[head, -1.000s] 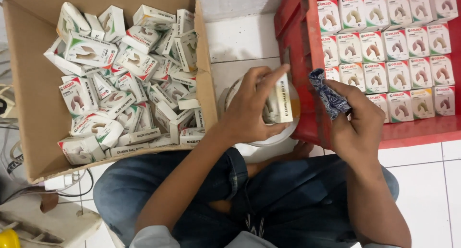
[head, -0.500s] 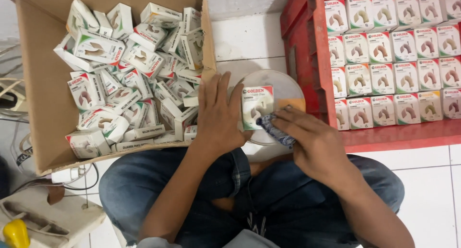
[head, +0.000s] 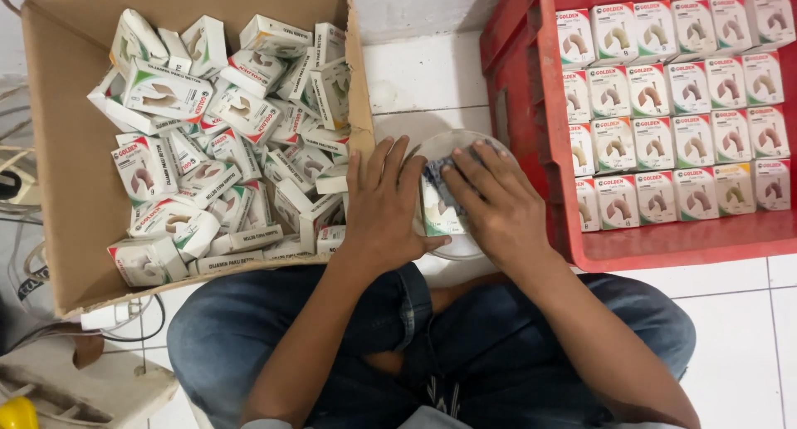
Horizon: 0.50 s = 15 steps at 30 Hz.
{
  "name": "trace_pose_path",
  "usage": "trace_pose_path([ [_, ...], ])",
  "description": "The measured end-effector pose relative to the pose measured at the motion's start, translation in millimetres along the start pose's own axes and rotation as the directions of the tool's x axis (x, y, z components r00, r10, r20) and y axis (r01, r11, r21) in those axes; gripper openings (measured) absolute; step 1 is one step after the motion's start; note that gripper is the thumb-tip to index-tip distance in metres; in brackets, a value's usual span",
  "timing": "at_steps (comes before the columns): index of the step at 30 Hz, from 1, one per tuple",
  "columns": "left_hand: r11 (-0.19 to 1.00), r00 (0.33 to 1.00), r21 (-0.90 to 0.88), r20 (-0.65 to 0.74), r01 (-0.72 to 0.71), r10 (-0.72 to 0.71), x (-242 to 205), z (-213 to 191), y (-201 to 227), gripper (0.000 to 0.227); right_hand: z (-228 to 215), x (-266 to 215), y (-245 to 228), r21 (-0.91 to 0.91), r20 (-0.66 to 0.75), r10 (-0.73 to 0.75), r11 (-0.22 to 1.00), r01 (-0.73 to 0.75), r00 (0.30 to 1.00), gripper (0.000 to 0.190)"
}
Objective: Cleaning small product boxes with a cloth and stacking them neatly into a plastic crate.
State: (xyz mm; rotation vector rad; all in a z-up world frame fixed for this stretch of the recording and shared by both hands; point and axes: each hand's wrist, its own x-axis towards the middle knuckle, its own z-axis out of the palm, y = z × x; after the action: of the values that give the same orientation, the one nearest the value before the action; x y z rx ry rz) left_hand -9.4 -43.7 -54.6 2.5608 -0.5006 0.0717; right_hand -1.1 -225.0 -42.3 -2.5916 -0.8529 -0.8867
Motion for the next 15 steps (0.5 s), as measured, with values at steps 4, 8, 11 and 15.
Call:
trace_pose_path([
  [4, 1.000, 1.000, 0.014, -0.018, 0.003, -0.003, 1, 1, -1, 0.112, 5, -2, 1, 0.034, 0.045, 0.001, 0.999, -0.002, 0.999, 0.023],
  [8, 1.000, 1.000, -0.019, -0.017, 0.017, -0.018, 1, 1, -1, 0.113, -20, -16, -9, 0.129, 0.210, -0.025, 0.992, -0.003, 0.977, 0.028],
  [11, 0.999, 1.000, -0.029, -0.015, 0.024, -0.024, 2, 3, -3, 0.113, -44, -17, -14, 0.224, 0.299, -0.065, 0.975, -0.004, 0.952, 0.030],
  [15, 0.998, 0.998, -0.055, -0.044, 0.035, -0.037, 0, 4, -1, 0.103, -70, -10, -8, 0.378, 0.368, -0.083, 0.924, -0.067, 0.926, 0.037],
])
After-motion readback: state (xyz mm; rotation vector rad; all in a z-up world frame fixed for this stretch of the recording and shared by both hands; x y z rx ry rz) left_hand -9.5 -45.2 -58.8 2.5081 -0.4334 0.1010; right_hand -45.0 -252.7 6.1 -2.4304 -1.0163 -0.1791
